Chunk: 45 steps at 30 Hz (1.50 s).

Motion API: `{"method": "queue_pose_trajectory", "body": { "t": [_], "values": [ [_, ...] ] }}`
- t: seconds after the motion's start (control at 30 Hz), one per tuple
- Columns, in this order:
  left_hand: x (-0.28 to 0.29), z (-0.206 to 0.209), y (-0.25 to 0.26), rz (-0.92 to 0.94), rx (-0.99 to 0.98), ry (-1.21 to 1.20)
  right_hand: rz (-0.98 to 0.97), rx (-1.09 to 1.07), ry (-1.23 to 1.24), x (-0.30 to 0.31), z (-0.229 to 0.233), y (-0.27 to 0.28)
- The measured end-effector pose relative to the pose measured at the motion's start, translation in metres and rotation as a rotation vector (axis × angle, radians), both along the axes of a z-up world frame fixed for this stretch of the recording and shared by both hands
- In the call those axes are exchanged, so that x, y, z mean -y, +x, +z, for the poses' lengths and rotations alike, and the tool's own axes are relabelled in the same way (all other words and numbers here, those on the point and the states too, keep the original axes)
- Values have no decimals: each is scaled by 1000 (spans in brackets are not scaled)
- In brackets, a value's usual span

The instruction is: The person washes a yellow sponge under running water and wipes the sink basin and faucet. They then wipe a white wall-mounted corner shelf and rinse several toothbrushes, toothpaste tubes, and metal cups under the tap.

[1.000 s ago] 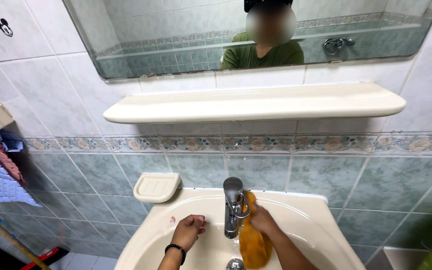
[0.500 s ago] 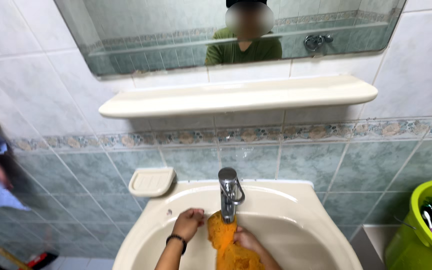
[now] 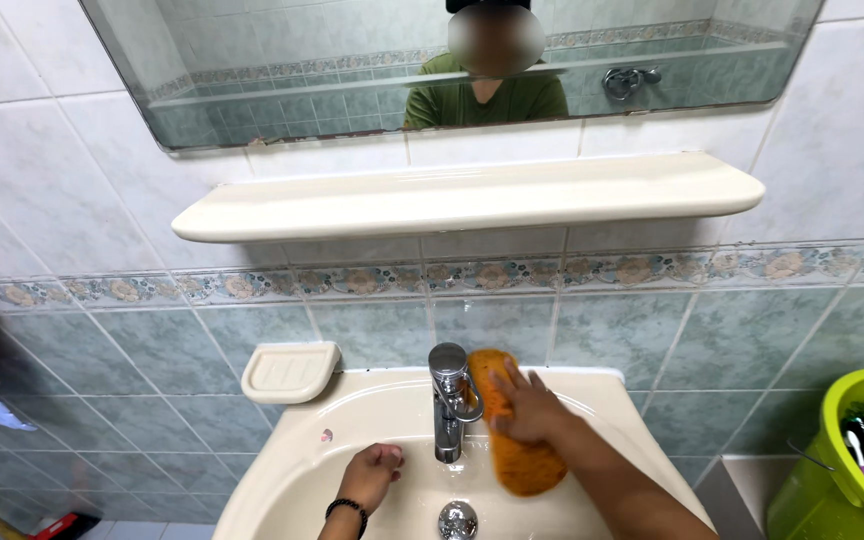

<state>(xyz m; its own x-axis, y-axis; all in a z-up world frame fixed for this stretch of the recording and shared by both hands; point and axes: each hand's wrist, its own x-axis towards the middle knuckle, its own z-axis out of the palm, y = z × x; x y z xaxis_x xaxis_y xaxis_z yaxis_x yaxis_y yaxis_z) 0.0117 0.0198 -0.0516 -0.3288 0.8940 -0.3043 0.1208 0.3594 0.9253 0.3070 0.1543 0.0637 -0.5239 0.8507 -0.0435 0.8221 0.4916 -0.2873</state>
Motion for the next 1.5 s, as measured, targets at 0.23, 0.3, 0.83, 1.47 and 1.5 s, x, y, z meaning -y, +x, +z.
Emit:
{"method": "queue_pose_trajectory", "body": {
  "t": [0.23, 0.3, 0.83, 1.47, 1.5],
  "values": [
    [21, 3, -47, 69, -102, -51, 269, -218, 376, -65, -34, -25],
    [22, 2, -61, 101, -99, -42, 294, -354, 274, -89, -42, -30],
    [-27, 12, 121, -325, -460, -165, 119, 230, 148, -49, -32, 16],
    [-25, 42, 186, -516, -520, -120, -533, 351, -192, -4, -76, 239],
    [-27, 45, 184, -514, -528, -112, -553, 332, -153, -1, -57, 235]
  ]
}}
